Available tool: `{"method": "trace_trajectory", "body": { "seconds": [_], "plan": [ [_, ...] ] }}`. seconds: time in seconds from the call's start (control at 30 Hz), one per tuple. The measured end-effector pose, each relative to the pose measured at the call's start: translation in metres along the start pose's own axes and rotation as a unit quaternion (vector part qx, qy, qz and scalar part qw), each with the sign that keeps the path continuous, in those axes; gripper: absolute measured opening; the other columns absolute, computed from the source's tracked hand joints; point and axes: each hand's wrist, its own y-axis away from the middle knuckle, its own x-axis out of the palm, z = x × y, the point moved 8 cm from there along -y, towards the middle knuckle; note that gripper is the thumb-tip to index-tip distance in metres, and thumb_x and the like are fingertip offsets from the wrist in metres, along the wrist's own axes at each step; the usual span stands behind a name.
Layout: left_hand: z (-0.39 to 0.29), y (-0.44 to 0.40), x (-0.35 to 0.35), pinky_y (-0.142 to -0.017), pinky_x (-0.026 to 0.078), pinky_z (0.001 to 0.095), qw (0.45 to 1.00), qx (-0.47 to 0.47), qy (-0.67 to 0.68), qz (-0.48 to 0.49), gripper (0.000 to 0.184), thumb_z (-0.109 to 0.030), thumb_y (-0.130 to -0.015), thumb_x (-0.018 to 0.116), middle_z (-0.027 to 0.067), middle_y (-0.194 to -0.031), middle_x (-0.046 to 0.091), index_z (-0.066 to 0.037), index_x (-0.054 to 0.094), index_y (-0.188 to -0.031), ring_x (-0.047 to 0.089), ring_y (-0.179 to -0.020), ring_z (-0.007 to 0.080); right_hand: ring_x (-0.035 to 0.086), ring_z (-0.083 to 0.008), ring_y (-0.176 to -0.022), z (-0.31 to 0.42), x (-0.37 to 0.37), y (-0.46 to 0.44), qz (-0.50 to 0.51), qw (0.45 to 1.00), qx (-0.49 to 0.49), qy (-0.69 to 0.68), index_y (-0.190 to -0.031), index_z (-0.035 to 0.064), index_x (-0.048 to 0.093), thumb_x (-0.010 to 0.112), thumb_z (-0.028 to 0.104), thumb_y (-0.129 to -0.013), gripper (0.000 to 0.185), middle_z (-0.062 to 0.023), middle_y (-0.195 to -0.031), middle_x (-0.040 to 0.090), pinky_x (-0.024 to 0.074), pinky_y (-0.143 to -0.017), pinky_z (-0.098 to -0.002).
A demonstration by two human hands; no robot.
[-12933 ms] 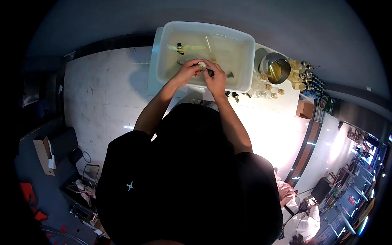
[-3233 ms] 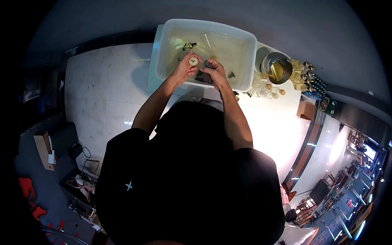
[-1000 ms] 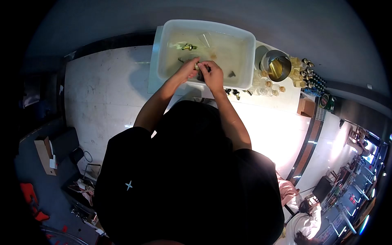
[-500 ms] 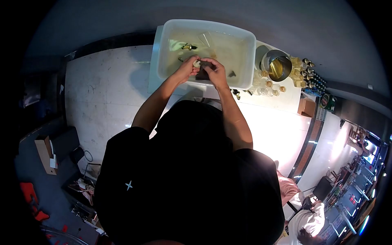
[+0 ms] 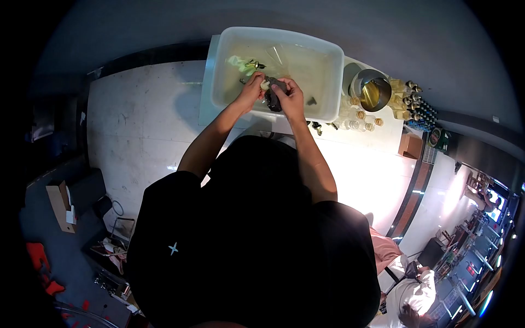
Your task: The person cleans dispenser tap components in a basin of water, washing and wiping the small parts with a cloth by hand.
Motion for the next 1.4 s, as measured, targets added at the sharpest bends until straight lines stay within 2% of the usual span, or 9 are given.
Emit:
{"method": "trace_trajectory", "body": {
  "seconds": [0.2, 0.3, 0.33, 0.43, 0.5, 0.6, 1.0, 1.23, 1.4],
  "plan": [
    [0.004, -0.001, 0.000, -0.059, 0.039, 0.0259, 0.999, -0.004, -0.032, 0.005, 0.015, -0.025, -0.103, 0.041, -0.0006, -0.092, 0.049, -0.015, 0.050, -0.109, 0.046, -0.071, 0.0091, 0.066, -0.0139, -0.084, 0.019, 0.010, 0.012, 0.010, 0.986, -0.031, 0.165, -0.113, 0.0049, 0.065, 0.075, 0.012, -0.083, 0.032, -0.0069, -0.095, 0.070, 0.0517, -0.076, -0.0279],
    [0.001, 0.002, 0.000, -0.066, 0.037, 0.0274, 0.999, 0.040, -0.017, -0.015, 0.017, -0.029, -0.102, 0.044, -0.0005, -0.089, 0.045, -0.013, 0.050, -0.107, 0.041, -0.082, 0.0092, 0.068, -0.0214, -0.088, 0.035, 0.021, 0.018, 0.021, 0.949, -0.153, 0.276, -0.114, 0.0038, 0.064, 0.079, 0.018, -0.077, 0.042, -0.0127, -0.100, 0.069, 0.0527, -0.078, -0.0318],
    [0.003, 0.000, 0.001, -0.069, 0.038, 0.0276, 0.999, 0.041, -0.018, -0.009, 0.018, -0.029, -0.102, 0.044, -0.0001, -0.089, 0.046, -0.012, 0.050, -0.107, 0.042, -0.083, 0.0098, 0.068, -0.0296, -0.091, 0.038, 0.023, 0.018, 0.018, 0.946, -0.149, 0.287, -0.113, 0.0037, 0.063, 0.082, 0.024, -0.072, 0.049, -0.0165, -0.103, 0.068, 0.0530, -0.081, -0.0364],
    [0.004, -0.004, 0.002, -0.074, 0.039, 0.0282, 0.999, 0.039, -0.023, 0.016, 0.021, -0.031, -0.100, 0.044, 0.0002, -0.095, 0.047, -0.013, 0.050, -0.108, 0.044, -0.087, 0.0109, 0.067, -0.0252, -0.089, 0.038, 0.024, 0.019, 0.000, 0.927, -0.172, 0.333, -0.115, 0.0049, 0.063, 0.081, 0.023, -0.074, 0.049, -0.0139, -0.102, 0.069, 0.0524, -0.081, -0.0341],
    [0.001, -0.004, 0.006, -0.077, 0.040, 0.0287, 0.998, 0.029, -0.030, 0.040, 0.024, -0.036, -0.100, 0.045, -0.0010, -0.103, 0.049, -0.016, 0.051, -0.112, 0.045, -0.091, 0.0105, 0.067, -0.0276, -0.087, 0.042, 0.024, 0.023, -0.029, 0.914, -0.192, 0.357, -0.112, 0.0046, 0.063, 0.081, 0.023, -0.073, 0.048, -0.0140, -0.101, 0.069, 0.0524, -0.079, -0.0349],
    [-0.001, 0.004, 0.012, -0.081, 0.038, 0.0281, 0.998, -0.029, -0.009, 0.056, 0.027, -0.040, -0.097, 0.046, -0.0011, -0.100, 0.047, -0.015, 0.049, -0.107, 0.045, -0.091, 0.0104, 0.066, -0.0329, -0.088, 0.047, 0.026, 0.026, -0.051, 0.904, -0.178, 0.386, -0.108, 0.0056, 0.063, 0.081, 0.025, -0.072, 0.044, -0.0140, -0.100, 0.068, 0.0525, -0.077, -0.0386],
    [-0.001, -0.011, 0.011, -0.094, 0.034, 0.0284, 0.986, 0.131, -0.084, 0.057, 0.025, -0.034, -0.099, 0.042, 0.0002, -0.097, 0.040, -0.009, 0.045, -0.102, 0.040, -0.096, 0.0126, 0.066, -0.0330, -0.088, 0.027, 0.012, 0.016, -0.019, 0.926, -0.138, 0.350, -0.103, 0.0051, 0.064, 0.080, 0.022, -0.069, 0.041, -0.0139, -0.097, 0.067, 0.0519, -0.078, -0.0390],
    [-0.006, -0.004, 0.016, -0.087, 0.035, 0.0272, 0.994, 0.084, -0.033, 0.054, 0.024, -0.035, -0.098, 0.043, -0.0021, -0.097, 0.040, -0.011, 0.045, -0.103, 0.040, -0.094, 0.0108, 0.066, -0.0331, -0.090, 0.049, 0.025, 0.029, -0.062, 0.900, -0.202, 0.381, -0.106, 0.0053, 0.063, 0.078, 0.026, -0.072, 0.042, -0.0129, -0.100, 0.068, 0.0525, -0.079, -0.0380],
    [-0.002, -0.004, 0.017, -0.078, 0.034, 0.0250, 0.994, 0.076, -0.055, 0.059, 0.021, -0.035, -0.099, 0.043, -0.0034, -0.096, 0.042, -0.015, 0.047, -0.100, 0.039, -0.087, 0.0085, 0.066, -0.0318, -0.091, 0.037, 0.020, 0.020, -0.035, 0.925, -0.138, 0.352, -0.106, 0.0076, 0.063, 0.079, 0.024, -0.072, 0.040, -0.0121, -0.104, 0.067, 0.0524, -0.079, -0.0380]
  ]
}}
